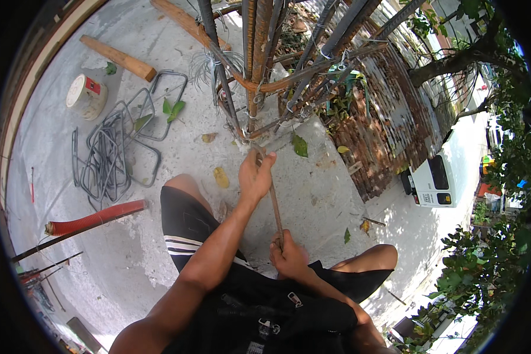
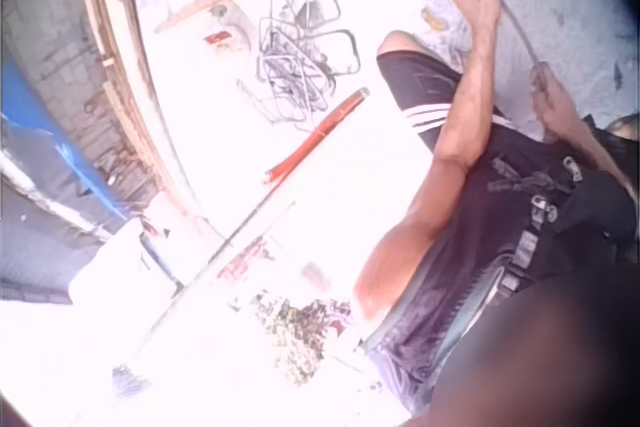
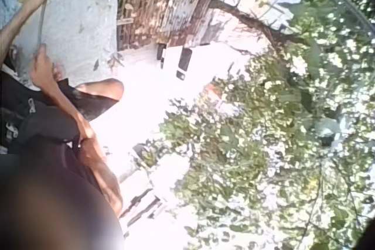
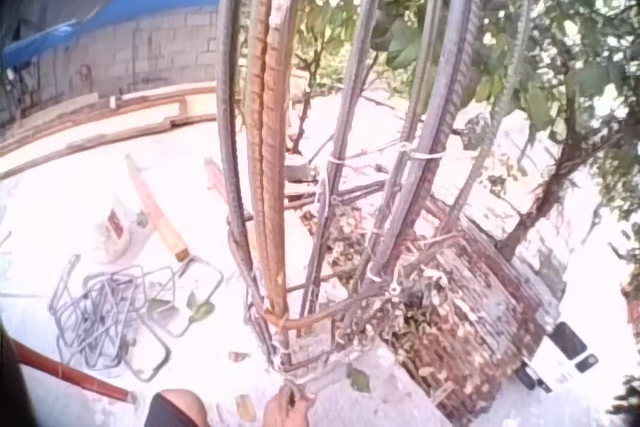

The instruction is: The person assembles a rebar cage by bending and tying metal rods together using a metal rod as a tool. They repeatedly bend the rods into shape and secure them to a vertical rebar structure.

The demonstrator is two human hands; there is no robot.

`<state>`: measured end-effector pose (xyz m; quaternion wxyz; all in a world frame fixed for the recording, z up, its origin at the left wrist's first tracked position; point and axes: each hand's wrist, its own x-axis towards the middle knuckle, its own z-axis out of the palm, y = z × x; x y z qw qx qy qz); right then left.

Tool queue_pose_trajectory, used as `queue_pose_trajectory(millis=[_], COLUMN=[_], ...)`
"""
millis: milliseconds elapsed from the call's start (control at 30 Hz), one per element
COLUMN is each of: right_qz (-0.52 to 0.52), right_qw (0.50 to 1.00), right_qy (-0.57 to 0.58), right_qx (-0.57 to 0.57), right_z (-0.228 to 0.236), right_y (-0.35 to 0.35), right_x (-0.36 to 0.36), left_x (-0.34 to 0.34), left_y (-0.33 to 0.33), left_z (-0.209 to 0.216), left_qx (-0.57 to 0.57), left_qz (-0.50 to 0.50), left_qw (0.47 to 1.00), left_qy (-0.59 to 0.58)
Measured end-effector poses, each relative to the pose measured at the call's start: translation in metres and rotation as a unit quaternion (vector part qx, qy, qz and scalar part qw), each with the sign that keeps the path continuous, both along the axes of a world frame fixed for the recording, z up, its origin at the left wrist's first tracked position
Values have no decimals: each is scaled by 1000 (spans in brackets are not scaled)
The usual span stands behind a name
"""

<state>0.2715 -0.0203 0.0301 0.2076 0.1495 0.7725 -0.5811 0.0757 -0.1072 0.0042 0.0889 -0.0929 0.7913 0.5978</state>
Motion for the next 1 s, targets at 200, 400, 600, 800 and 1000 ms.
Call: queue_pose_trajectory(millis=[200, 400, 600, 800, 1000], right_qz=[24, 104, 143, 44, -100], right_qw=[970, 969, 915, 557, 759], right_qy=[12, -70, -122, -233, -235], right_qx=[-243, -212, -357, -796, -599], right_z=[3, -18, -41, -43, -48], right_y=[13, -3, -26, -77, -115], right_x=[1, -15, -25, -9, -6], left_x=[-9, -13, -26, -31, -32], left_y=[-12, -31, -45, -52, -47], left_z=[-14, -30, -31, -37, -52], left_qx=[227, 480, 496, 504, 642], left_qz=[-13, -108, -174, -206, -206], left_qw=[974, 868, 842, 826, 709], left_qy=[-13, -63, -119, -147, -203])
